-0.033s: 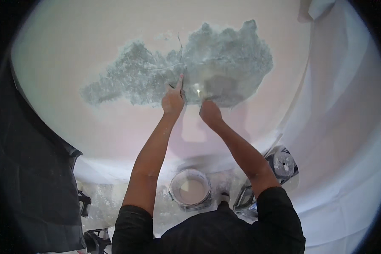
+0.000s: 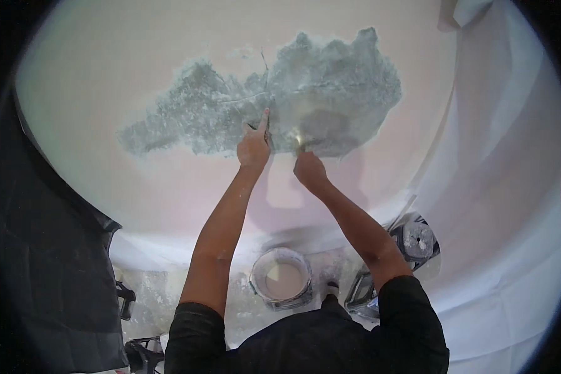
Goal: Apply patching compound to a wall and then sand it smooth.
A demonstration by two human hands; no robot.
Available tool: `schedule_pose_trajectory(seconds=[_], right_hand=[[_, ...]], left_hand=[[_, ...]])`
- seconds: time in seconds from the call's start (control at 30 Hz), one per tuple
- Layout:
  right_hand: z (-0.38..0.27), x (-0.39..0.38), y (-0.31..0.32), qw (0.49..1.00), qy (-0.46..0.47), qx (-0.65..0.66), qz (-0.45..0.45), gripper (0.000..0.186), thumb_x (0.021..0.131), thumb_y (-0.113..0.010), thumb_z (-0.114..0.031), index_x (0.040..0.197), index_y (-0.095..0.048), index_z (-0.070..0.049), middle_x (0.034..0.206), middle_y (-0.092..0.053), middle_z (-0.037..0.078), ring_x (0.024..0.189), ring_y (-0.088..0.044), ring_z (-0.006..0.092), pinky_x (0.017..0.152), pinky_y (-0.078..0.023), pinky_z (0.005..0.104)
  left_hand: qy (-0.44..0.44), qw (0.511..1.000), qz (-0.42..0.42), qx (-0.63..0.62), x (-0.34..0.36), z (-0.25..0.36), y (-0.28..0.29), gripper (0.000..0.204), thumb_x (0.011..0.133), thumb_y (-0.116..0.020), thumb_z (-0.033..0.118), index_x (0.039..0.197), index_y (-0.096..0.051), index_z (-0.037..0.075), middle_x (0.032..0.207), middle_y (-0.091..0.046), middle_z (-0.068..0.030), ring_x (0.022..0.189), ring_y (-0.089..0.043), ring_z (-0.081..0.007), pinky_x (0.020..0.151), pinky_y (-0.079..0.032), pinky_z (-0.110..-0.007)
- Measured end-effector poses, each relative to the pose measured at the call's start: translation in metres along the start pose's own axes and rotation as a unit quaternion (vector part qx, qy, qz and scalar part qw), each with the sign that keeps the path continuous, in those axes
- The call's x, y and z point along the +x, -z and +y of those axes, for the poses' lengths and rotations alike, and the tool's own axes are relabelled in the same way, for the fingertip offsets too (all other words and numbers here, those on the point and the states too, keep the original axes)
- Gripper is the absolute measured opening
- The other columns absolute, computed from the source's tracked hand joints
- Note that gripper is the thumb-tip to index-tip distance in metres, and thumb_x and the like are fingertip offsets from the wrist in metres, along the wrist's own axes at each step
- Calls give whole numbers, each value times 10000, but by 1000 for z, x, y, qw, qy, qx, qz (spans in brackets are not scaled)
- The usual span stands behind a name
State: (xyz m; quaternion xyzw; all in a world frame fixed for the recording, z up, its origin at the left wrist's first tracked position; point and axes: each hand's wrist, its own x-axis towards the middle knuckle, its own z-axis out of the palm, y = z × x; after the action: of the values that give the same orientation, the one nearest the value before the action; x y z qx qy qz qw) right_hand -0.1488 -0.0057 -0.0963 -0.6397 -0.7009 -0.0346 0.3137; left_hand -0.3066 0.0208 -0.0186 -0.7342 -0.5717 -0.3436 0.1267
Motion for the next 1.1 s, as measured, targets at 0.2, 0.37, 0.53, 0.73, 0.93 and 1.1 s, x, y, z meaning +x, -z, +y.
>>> schedule_pose_trajectory(seconds=[0.2, 0.37, 0.53, 0.73, 0.93, 1.1], right_hand=[[-33, 11, 72, 999, 10, 28, 36, 166, 801, -571, -120, 805, -665, 17, 783, -657, 244, 737, -666, 373, 665, -542, 474], [-32, 82, 111, 987, 39, 13, 158, 281, 833, -555, -143, 1078, -600, -12, 693, -606, 230, 662, -622, 381, 601, -497, 493], [7, 64, 5, 960, 101, 14, 259, 198, 832, -575, -159, 706, -610, -10, 589, -573, 196, 540, -592, 363, 497, -468, 465], [17, -57, -104, 985, 56, -1, 160, 172, 849, -557, -113, 947, -646, -4, 680, -614, 193, 572, -597, 353, 555, -487, 461], [-28, 9, 18, 960, 23, 194, 199, 92, 823, -615, -81, 879, -671, -35, 652, -559, 207, 595, -585, 372, 490, -390, 447], [-53, 51, 40, 960, 51, 176, 213, 479, 837, -590, -62, 1305, -504, -113, 682, -573, 212, 634, -585, 370, 535, -416, 433]], left_hand=[[-8, 998, -58, 33, 2, -10, 17, 705, 864, -549, 234, 1467, -215, 383, 1003, -505, -226, 703, -622, -356, 638, -527, -448], [49, 986, -26, -154, 11, 13, 20, 825, 815, -626, 298, 1495, -159, 289, 1007, -524, -279, 842, -586, -432, 729, -513, -475], [64, 994, 9, -84, 10, -5, 12, 807, 807, -604, 229, 1486, -179, 323, 1007, -522, -265, 811, -592, -425, 695, -514, -475], [92, 994, -16, -52, -15, -41, -2, 769, 821, -549, 162, 1471, -200, 377, 1030, -520, -221, 754, -605, -401, 633, -520, -465], [109, 994, -29, 2, -27, -57, -23, 799, 812, -547, 129, 1473, -180, 385, 985, -529, -170, 701, -600, -359, 594, -519, -443], [136, 987, -63, -62, -29, -54, -20, 783, 802, -552, 134, 1468, -219, 377, 924, -553, -120, 727, -604, -332, 613, -516, -435]])
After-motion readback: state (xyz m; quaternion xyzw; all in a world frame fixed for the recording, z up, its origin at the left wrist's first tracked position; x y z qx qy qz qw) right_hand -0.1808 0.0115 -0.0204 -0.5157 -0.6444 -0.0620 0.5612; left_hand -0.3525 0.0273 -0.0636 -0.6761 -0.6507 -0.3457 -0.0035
